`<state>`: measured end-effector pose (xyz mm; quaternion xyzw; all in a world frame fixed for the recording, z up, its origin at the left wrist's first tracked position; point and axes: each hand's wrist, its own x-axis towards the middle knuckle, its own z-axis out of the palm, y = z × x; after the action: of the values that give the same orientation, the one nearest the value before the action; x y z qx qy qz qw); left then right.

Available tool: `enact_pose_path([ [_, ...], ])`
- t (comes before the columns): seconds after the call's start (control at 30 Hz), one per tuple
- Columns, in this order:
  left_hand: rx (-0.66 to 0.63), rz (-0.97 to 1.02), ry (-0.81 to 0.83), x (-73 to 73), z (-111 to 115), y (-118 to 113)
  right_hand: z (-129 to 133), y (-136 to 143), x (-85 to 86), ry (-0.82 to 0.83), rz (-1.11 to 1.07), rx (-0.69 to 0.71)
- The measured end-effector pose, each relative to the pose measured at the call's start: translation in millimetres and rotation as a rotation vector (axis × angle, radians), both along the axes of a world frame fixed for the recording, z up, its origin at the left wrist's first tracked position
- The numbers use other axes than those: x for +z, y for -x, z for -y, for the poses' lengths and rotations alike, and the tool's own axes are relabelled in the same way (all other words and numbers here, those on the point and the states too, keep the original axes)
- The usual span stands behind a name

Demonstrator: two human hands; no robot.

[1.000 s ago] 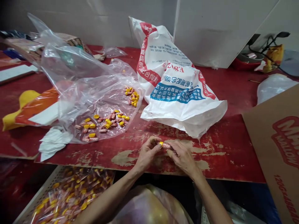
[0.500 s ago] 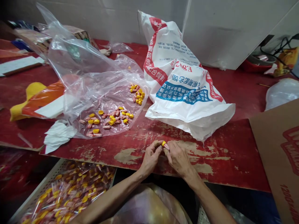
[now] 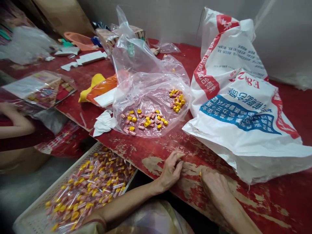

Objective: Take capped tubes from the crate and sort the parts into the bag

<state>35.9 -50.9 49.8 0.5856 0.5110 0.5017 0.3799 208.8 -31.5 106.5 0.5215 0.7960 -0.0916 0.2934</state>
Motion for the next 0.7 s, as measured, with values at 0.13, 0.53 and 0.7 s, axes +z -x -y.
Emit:
enact_pose_path([
  [0.13,-0.001,0.024,-0.012,-3.0,3.1,-6.2,-1.2,0.7,-6.3,-0.031,-0.002,0.072],
  [0.53,-0.139,0.024,0.155,5.4,23.1,-1.3,32.3,6.4,-50.4,-0.419,-1.009,0.175],
  [0.7,-0.129,0.279,0.333,10.3,38.0,29.6,50.4,12.4,-49.7,-0.351,-1.112,0.192],
])
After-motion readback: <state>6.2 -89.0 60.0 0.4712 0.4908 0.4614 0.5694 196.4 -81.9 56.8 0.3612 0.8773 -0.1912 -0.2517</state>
